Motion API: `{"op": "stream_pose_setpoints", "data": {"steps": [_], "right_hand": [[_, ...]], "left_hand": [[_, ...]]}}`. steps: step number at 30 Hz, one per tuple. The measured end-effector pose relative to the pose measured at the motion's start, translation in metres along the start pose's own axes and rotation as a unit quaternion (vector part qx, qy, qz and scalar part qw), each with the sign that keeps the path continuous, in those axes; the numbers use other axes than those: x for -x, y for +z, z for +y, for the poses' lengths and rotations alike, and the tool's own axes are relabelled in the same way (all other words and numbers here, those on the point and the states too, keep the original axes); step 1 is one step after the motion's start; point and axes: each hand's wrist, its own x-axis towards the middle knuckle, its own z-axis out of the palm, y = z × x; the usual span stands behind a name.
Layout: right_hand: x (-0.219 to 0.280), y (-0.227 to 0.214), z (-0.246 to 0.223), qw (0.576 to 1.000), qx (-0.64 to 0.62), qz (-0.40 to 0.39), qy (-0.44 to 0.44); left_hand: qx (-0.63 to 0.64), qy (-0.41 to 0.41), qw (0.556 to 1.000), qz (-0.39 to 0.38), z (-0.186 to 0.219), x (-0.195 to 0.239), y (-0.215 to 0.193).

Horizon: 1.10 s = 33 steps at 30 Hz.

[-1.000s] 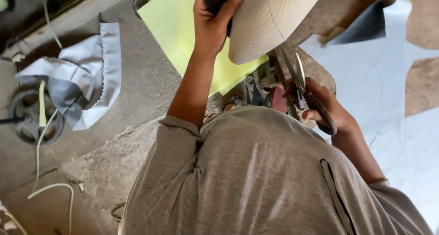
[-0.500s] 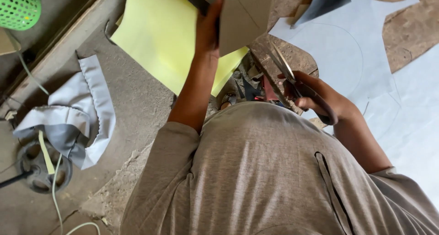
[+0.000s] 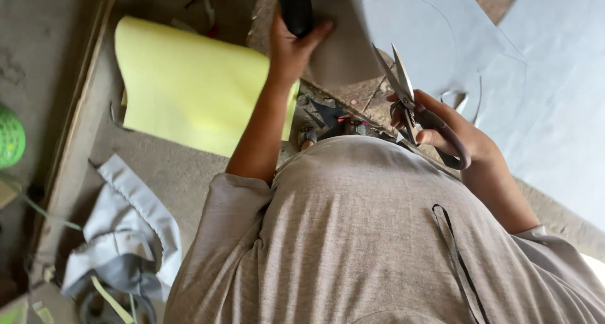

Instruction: Cutting out fabric patterns using scissors on a workbench

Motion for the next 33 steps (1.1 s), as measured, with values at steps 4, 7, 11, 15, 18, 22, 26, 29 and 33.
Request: {"op": "stream_pose_setpoints", "data": {"steps": [4,7,11,15,18,22,26,29,33], "right_hand": [[0.014,0.013,0.007,0.998,-0.001,0.051,0.023],[0.024,0.018,0.013,0.997,-0.003,0.070,0.021],[0.036,0.025,0.007,0.994,-0.015,0.106,-0.016],[0.046,0.026,0.009,0.988,0.048,0.148,-0.009],[0.049,0.030,0.003,0.980,0.087,0.177,0.011],[0.052,0.034,0.001,0.975,0.120,0.187,-0.003],[0.058,0.036,0.002,0.966,0.139,0.215,0.025],[0.058,0.042,-0.003,0.964,0.116,0.238,-0.009],[0.056,0.040,0.000,0.950,0.127,0.281,0.042]], "left_hand": [[-0.093,-0.014,0.994,-0.058,0.024,-0.021,0.008],[-0.056,-0.039,0.992,-0.110,0.024,-0.025,0.026],[0.007,-0.021,0.984,-0.178,0.022,-0.029,0.048],[0.055,-0.023,0.978,-0.199,0.017,-0.032,0.060],[0.073,-0.013,0.976,-0.207,0.018,-0.029,0.069],[0.060,-0.018,0.980,-0.189,0.007,-0.027,0.074],[-0.037,0.034,0.981,-0.188,0.014,-0.028,0.078],[-0.011,0.019,0.985,-0.170,0.000,-0.026,0.078],[0.153,-0.019,0.969,-0.193,-0.056,-0.010,0.075]]}}
